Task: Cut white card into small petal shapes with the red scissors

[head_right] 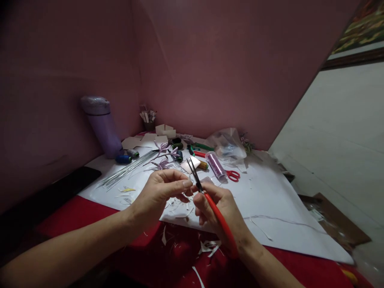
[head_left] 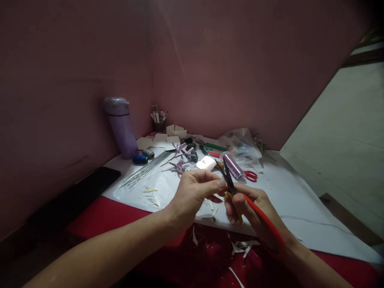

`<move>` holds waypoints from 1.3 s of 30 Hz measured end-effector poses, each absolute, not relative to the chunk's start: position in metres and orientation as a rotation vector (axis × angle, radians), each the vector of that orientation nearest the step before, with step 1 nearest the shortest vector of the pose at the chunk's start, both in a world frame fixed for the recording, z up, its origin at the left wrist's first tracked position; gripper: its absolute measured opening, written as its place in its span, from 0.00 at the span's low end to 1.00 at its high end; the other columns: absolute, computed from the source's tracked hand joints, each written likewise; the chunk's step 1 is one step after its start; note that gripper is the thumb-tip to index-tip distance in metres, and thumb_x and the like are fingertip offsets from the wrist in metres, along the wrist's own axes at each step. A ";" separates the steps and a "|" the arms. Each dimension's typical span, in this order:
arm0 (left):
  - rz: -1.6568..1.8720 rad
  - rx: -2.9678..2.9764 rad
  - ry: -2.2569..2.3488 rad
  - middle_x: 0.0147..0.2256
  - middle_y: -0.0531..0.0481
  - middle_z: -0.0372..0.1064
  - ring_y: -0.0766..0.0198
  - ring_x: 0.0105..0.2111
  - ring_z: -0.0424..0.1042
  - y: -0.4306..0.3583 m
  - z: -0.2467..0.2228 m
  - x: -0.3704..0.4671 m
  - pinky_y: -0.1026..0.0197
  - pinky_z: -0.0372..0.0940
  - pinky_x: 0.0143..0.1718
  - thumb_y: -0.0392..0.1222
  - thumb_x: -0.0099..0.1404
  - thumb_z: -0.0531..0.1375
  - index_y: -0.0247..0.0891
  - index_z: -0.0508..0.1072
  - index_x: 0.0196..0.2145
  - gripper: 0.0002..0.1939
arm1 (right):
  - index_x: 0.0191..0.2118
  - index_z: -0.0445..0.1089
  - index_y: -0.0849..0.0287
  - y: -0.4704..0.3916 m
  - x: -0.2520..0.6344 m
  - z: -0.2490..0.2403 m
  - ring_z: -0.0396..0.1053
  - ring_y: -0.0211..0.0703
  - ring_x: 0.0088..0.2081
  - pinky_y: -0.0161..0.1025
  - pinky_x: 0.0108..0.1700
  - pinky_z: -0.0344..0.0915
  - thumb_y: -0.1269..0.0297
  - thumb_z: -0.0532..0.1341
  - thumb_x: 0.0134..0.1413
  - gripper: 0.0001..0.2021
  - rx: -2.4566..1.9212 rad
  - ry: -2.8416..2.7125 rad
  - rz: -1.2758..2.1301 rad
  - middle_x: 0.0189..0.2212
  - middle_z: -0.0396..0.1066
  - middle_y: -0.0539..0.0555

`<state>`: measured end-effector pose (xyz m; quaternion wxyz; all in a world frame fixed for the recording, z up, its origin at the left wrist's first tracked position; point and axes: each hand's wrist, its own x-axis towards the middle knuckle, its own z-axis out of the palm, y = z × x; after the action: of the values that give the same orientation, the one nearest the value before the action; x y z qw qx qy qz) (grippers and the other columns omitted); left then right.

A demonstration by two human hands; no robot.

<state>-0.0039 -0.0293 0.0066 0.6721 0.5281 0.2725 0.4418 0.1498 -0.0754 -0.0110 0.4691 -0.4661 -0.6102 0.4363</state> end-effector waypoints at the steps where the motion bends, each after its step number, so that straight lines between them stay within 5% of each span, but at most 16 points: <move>1: 1.000 1.197 0.610 0.24 0.49 0.70 0.67 0.25 0.67 -0.029 0.007 -0.004 0.64 0.61 0.26 0.40 0.53 0.63 0.34 0.73 0.24 0.06 | 0.36 0.67 0.61 -0.076 0.148 -0.011 0.58 0.34 0.18 0.33 0.21 0.58 0.40 0.57 0.48 0.25 -1.135 -1.484 1.085 0.17 0.60 0.46; 9: 0.980 1.239 0.664 0.19 0.50 0.67 0.71 0.20 0.61 -0.030 0.008 -0.004 0.67 0.49 0.20 0.37 0.54 0.61 0.33 0.70 0.21 0.06 | 0.32 0.64 0.59 -0.080 0.141 -0.015 0.54 0.33 0.17 0.32 0.18 0.55 0.39 0.56 0.48 0.24 -1.146 -1.478 1.120 0.17 0.55 0.45; 39: 0.961 1.134 0.692 0.18 0.51 0.65 0.69 0.20 0.65 -0.030 0.007 -0.001 0.67 0.60 0.19 0.35 0.49 0.60 0.32 0.68 0.20 0.05 | 0.31 0.65 0.58 -0.078 0.141 -0.026 0.42 0.29 0.16 0.29 0.16 0.42 0.45 0.59 0.51 0.18 -1.111 -1.390 1.182 0.16 0.46 0.42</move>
<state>-0.0006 -0.0301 0.0066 0.6824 0.5056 0.3084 0.4283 0.1412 -0.0785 -0.0262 0.4819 -0.4557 -0.5701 0.4849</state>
